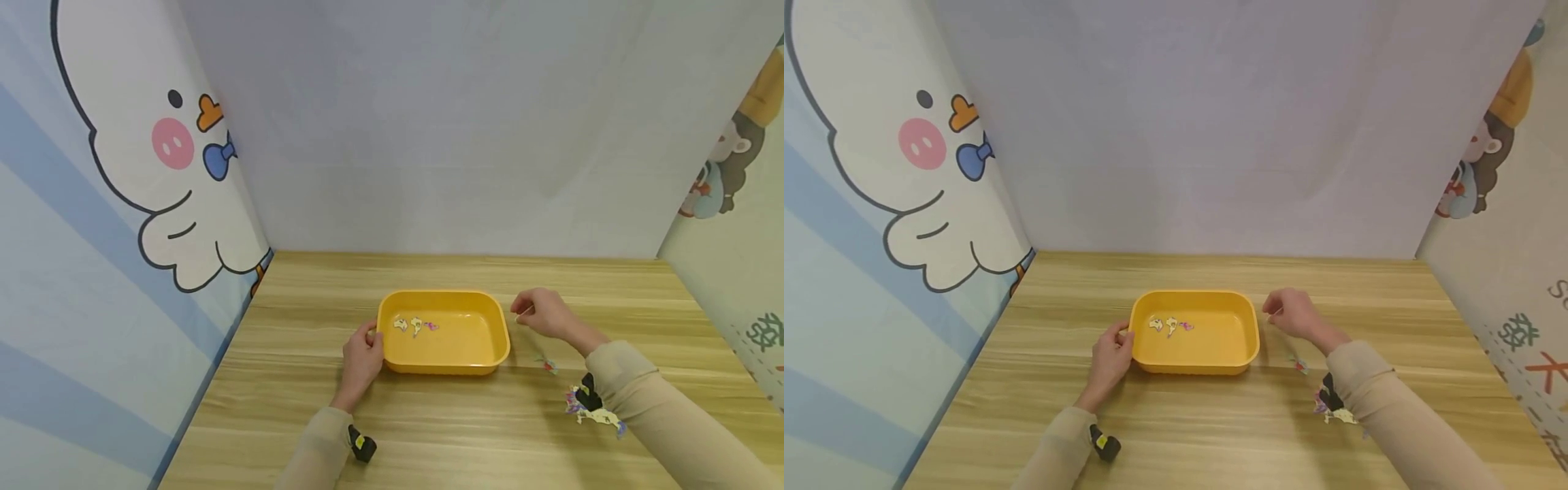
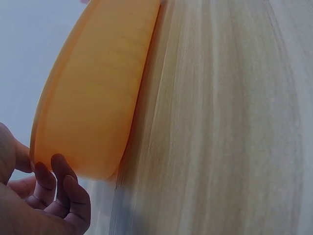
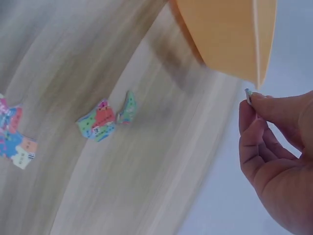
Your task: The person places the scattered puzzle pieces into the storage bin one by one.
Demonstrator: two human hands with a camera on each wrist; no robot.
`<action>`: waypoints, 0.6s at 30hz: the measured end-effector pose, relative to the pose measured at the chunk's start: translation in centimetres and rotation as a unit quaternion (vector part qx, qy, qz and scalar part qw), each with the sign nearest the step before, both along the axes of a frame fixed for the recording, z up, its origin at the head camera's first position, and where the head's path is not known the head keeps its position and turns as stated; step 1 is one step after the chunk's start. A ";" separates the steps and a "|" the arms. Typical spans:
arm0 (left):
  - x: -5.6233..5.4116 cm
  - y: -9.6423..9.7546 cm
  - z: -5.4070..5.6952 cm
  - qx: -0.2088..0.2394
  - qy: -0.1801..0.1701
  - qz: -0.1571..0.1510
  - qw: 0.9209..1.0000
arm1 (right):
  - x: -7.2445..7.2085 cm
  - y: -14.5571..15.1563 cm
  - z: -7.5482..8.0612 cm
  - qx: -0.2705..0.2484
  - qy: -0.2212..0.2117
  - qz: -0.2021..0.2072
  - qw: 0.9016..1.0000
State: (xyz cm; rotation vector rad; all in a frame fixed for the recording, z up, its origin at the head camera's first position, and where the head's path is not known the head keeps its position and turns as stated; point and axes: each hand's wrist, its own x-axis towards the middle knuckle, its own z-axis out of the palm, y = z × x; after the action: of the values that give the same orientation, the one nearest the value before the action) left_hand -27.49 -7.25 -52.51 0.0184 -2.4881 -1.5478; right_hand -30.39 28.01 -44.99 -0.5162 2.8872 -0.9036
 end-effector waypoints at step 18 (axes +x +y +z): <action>0.3 -0.1 0.5 0.000 -0.011 0.005 1.000 | -1.8 -3.6 0.9 -0.031 -0.016 0.002 0.999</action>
State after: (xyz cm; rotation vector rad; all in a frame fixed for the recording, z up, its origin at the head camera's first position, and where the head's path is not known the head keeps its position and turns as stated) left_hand -27.24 -7.32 -52.01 0.0488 -2.5012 -1.5520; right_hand -32.20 24.46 -44.11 -0.5067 2.8374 -0.9957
